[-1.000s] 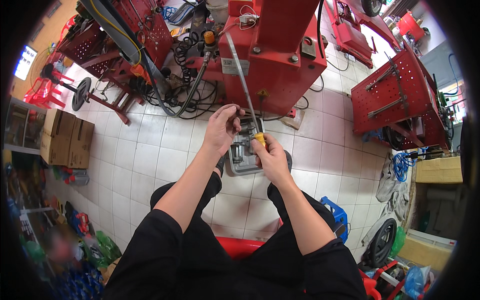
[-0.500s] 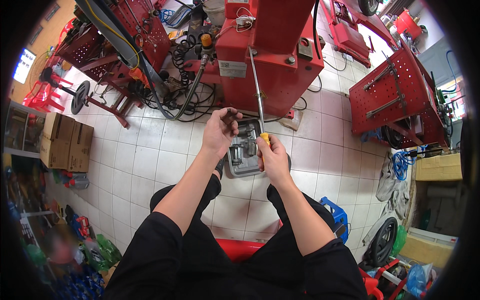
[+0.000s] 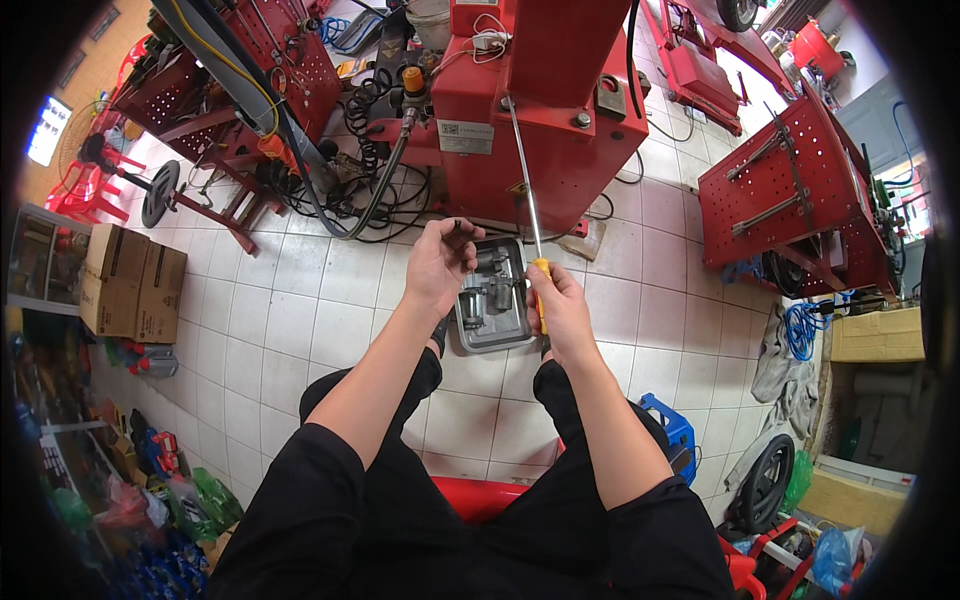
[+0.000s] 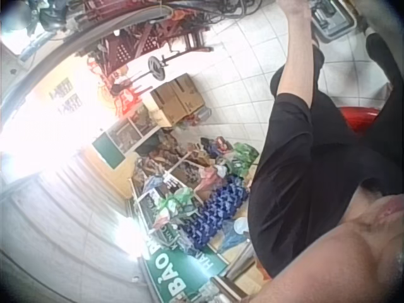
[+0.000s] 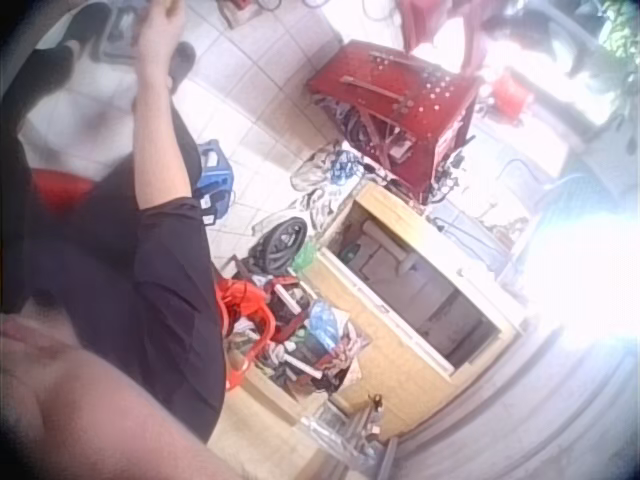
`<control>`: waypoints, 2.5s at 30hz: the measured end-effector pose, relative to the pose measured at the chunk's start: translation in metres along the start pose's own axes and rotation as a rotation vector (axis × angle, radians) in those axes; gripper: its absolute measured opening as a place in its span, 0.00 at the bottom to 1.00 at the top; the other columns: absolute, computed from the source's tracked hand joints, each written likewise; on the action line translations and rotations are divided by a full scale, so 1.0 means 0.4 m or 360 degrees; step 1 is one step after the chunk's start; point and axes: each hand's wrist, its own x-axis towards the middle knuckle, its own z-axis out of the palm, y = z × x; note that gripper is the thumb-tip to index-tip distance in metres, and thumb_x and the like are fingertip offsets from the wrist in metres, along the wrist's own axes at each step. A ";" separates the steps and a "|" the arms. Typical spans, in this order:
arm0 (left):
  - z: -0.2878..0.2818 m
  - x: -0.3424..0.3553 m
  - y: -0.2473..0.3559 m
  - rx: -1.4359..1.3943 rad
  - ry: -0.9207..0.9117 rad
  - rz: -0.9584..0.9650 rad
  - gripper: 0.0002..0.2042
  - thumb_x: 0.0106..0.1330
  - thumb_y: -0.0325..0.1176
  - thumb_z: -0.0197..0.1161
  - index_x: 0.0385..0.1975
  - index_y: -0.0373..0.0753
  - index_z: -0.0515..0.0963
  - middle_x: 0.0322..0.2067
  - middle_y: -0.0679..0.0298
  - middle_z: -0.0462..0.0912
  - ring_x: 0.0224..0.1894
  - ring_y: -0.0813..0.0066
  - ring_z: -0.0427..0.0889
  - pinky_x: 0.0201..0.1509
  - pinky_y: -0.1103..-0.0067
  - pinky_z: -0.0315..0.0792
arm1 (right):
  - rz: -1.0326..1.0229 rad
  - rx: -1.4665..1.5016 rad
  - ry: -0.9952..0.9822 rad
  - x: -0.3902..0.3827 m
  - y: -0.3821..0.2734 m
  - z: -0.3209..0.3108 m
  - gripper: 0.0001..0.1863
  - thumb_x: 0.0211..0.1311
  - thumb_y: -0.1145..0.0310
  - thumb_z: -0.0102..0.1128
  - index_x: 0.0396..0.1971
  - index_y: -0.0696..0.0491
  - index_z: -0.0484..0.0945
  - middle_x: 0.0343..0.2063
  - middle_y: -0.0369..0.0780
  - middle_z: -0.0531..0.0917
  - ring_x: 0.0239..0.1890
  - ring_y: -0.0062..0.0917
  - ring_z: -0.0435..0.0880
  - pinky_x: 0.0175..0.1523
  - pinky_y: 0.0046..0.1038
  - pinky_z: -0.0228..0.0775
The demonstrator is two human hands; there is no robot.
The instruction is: The person sits on a stool in a workshop and uses a screwdriver to disassemble a mechanical part held in their lap. They remove a screw and a small metal piece, placing them into a metal tray on the floor, then continue to manipulate the part with their hands.
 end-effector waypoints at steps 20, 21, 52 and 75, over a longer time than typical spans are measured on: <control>-0.003 0.002 -0.002 -0.0013 -0.0029 0.0014 0.10 0.60 0.41 0.51 0.29 0.41 0.71 0.30 0.64 0.75 0.25 0.78 0.69 0.32 0.80 0.65 | -0.0528 -0.1080 0.0416 0.041 -0.018 -0.093 0.21 0.50 0.69 0.56 0.46 0.60 0.68 0.28 0.48 0.79 0.30 0.33 0.79 0.40 0.30 0.70; -0.004 0.002 -0.002 -0.0009 -0.0029 0.0015 0.10 0.59 0.41 0.51 0.30 0.41 0.71 0.30 0.64 0.75 0.25 0.78 0.69 0.32 0.80 0.65 | -0.0578 -0.1121 0.0443 0.043 -0.024 -0.100 0.21 0.50 0.69 0.55 0.46 0.60 0.68 0.29 0.49 0.79 0.33 0.35 0.79 0.42 0.31 0.69; 0.004 -0.006 -0.009 -0.0415 0.0015 -0.0256 0.08 0.56 0.34 0.47 0.32 0.42 0.71 0.27 0.68 0.72 0.25 0.77 0.68 0.31 0.78 0.63 | -0.0729 -0.0533 0.0409 0.060 -0.058 -0.126 0.16 0.51 0.73 0.60 0.42 0.58 0.74 0.23 0.33 0.74 0.24 0.13 0.67 0.30 0.17 0.59; 0.218 0.263 0.172 0.0719 0.0173 0.0460 0.23 0.63 0.53 0.45 0.46 0.41 0.70 0.42 0.64 0.77 0.40 0.76 0.74 0.38 0.79 0.64 | -0.0769 -0.0289 0.0176 0.032 -0.074 -0.129 0.16 0.52 0.74 0.59 0.42 0.59 0.72 0.25 0.33 0.74 0.26 0.13 0.68 0.32 0.17 0.62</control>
